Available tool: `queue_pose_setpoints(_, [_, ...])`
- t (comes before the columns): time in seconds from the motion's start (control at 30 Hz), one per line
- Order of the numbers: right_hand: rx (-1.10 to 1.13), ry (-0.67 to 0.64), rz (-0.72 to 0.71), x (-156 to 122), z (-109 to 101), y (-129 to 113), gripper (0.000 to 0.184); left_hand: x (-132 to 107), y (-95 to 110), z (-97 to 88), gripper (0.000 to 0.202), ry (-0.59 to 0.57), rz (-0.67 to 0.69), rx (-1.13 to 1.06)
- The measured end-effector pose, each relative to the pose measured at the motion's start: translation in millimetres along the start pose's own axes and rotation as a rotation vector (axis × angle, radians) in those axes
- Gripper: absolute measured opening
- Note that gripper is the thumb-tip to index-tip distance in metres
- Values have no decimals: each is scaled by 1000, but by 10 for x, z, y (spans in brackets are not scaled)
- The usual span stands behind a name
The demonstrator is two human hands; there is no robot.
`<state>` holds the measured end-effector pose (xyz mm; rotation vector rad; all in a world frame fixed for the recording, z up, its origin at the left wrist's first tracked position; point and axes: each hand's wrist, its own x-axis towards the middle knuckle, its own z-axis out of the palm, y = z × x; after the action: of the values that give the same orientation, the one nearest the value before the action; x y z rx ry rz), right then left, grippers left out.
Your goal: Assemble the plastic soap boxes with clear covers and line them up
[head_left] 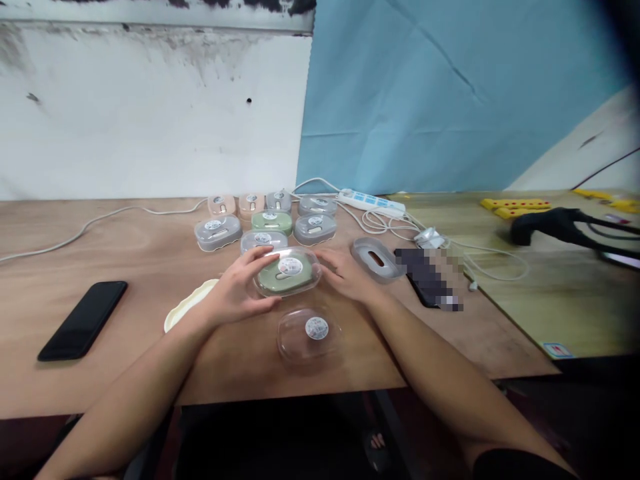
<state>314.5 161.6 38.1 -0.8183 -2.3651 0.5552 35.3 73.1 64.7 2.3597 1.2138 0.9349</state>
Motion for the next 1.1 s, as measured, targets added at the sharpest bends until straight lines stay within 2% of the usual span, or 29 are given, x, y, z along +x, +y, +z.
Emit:
queue_pose_setpoints(0.13, [1,-82,4,-11,49,-25,56,21,-179,44,70,-6,-57,28])
queue_pose_setpoints(0.27, [78,-169,100,-20,63,-9,69,18,-257,107,74,-59,-123,64])
queue_pose_setpoints(0.47, [194,-153,196,-44,25,34,67,0,-311,138,74,-138,-155,93])
queue_pose_setpoints(0.63, [145,-145,214,-48,56,44,92,1,-286,141,73,-211,-189,113])
queue_pose_setpoints(0.8, [114,-178,219,-32,101,15,86,14,-279,157,75,-216,-213,88])
queue_pose_setpoints(1.1, [190,-162,235,-64,133,172,83,23,-359,214,94,-99,-280,11])
